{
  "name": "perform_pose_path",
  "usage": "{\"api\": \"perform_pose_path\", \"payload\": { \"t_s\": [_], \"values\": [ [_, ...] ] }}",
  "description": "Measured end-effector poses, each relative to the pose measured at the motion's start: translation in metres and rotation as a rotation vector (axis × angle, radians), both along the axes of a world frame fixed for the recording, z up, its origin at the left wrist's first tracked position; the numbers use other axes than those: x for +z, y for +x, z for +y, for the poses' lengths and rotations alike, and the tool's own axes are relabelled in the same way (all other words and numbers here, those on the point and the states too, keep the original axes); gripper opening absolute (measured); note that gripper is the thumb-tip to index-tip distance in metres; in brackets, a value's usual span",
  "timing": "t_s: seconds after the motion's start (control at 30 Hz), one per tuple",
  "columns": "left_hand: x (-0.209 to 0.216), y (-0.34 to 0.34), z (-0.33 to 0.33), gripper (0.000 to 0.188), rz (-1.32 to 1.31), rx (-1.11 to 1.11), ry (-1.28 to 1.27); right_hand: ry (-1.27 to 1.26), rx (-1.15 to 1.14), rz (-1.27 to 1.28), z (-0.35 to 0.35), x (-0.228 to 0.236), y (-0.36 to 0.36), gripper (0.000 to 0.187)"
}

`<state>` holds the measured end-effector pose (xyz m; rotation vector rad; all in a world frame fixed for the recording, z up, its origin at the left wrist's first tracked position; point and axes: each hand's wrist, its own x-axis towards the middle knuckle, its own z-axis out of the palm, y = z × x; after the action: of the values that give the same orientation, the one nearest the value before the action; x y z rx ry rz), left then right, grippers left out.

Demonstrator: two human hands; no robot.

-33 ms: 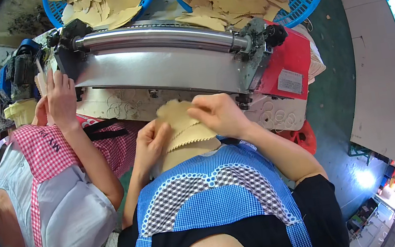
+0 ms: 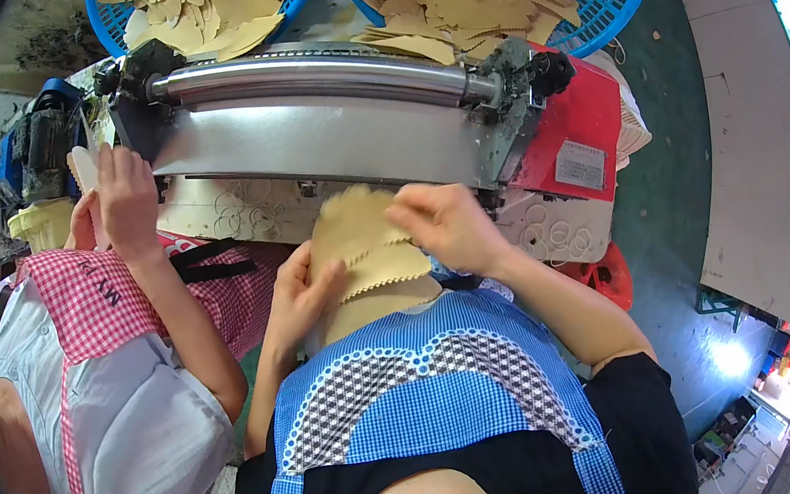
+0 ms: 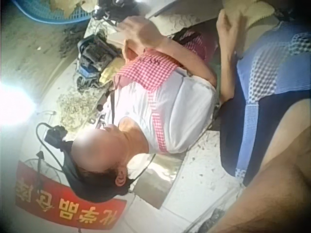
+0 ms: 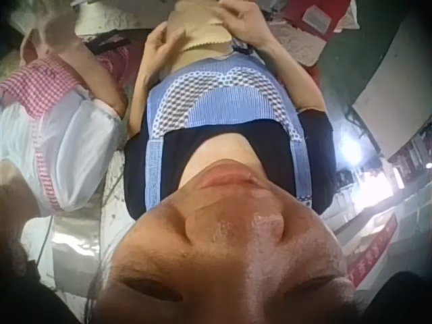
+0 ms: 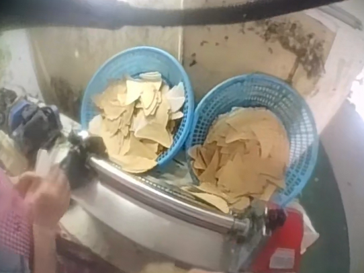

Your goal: Applying glue or adhesive to shoe upper components using a roller machine.

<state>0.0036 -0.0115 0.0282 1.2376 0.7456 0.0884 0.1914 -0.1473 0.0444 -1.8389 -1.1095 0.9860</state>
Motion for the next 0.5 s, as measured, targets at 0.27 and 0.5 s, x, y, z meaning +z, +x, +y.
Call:
{"api": "perform_pose_path", "payload": {
  "t_s": [0.27,0.5],
  "values": [
    [-0.009,0.0,-0.001,0.024,-0.068,-0.074,0.017,0.2,-0.873,0.986,0.026,-0.024,0.043,0.024],
    [-0.004,-0.005,-0.003,0.029,-0.074,-0.011,0.012,-0.085,-0.166,0.196,0.003,0.001,-0.007,0.021]
  ]
}}
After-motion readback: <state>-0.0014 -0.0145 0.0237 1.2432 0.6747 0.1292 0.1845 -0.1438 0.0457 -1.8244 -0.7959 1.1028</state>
